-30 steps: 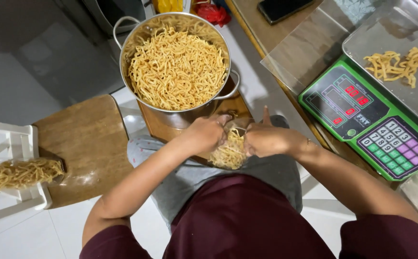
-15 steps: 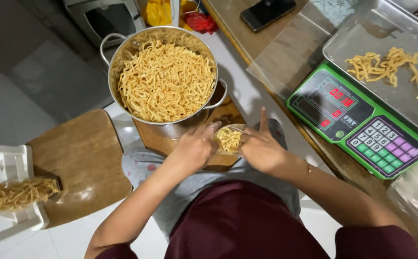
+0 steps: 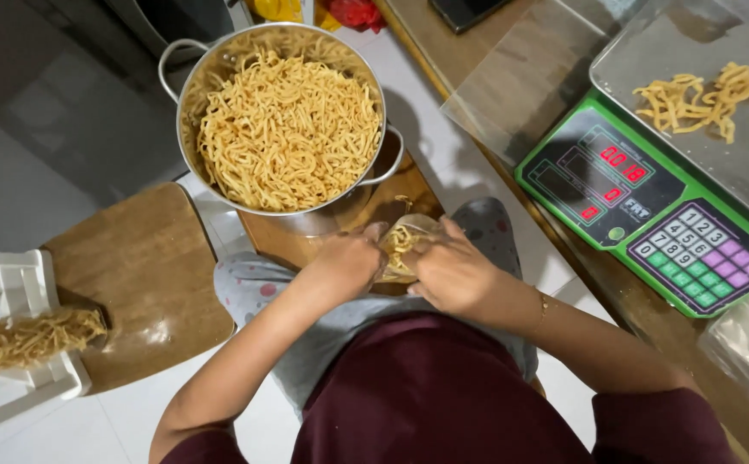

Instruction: Manually filling small plastic bags with noodles from a large pot and weighing them on a digital scale to ensure consistent portions.

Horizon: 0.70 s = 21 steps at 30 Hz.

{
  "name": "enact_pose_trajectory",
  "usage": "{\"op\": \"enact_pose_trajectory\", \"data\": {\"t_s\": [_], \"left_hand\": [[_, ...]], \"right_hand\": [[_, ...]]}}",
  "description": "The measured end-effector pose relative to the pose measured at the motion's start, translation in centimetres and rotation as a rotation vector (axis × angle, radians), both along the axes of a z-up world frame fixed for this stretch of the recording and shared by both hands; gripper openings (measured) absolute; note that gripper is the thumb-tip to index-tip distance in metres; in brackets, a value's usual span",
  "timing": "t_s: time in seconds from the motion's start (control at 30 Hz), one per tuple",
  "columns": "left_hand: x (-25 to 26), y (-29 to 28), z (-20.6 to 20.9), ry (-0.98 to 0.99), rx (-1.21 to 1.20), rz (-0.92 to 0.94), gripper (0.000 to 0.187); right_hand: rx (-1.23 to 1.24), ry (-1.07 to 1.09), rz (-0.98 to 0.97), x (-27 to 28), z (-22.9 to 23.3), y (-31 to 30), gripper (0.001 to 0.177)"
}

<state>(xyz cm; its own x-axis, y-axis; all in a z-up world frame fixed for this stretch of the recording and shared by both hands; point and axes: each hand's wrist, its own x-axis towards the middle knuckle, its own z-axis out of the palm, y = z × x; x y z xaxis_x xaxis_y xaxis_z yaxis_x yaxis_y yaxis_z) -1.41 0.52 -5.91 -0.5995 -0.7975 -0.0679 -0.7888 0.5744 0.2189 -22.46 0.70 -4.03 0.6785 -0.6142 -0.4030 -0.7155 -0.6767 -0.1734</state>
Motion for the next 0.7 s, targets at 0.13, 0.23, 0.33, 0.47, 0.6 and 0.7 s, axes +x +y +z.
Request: {"op": "enact_pose_trajectory", "data": {"t_s": [0.13, 0.23, 0.33, 0.47, 0.6, 0.7], "left_hand": [[-0.5, -1.1, 0.5, -0.053, 0.135, -0.018, 0.017], [-0.9, -1.4, 0.2, -0.076, 0.148, -0.018, 0.018], [-1.0, -1.6, -1.0, -0.057, 0.141, -0.006, 0.019], [-1.5, -1.5, -3.3, -0.089, 0.053, 0.007, 0.025], [-0.9, -2.2, -3.0, 0.022, 0.091, -0.012, 0.029], [-0.4, -1.7, -1.0, 0.022, 0.064, -0.013, 0.033]], "right_hand": [[-0.159, -0.139, -0.014, 0.8, -1.8, -0.4, 0.042], [-0.125, -0.232, -0.072, 2.0, 0.7, 0.0, 0.033], [0.028, -0.289, -0.189, 1.7, 1.7, -0.8, 0.026], [0.427, -0.217, -0.187, -1.0, -5.3, -3.7, 0.025], [0.539, -0.146, -0.116, 1.1, -1.0, -4.8, 0.019], [0.531, 0.049, -0.114, 0.0, -0.8, -5.2, 0.031]]}}
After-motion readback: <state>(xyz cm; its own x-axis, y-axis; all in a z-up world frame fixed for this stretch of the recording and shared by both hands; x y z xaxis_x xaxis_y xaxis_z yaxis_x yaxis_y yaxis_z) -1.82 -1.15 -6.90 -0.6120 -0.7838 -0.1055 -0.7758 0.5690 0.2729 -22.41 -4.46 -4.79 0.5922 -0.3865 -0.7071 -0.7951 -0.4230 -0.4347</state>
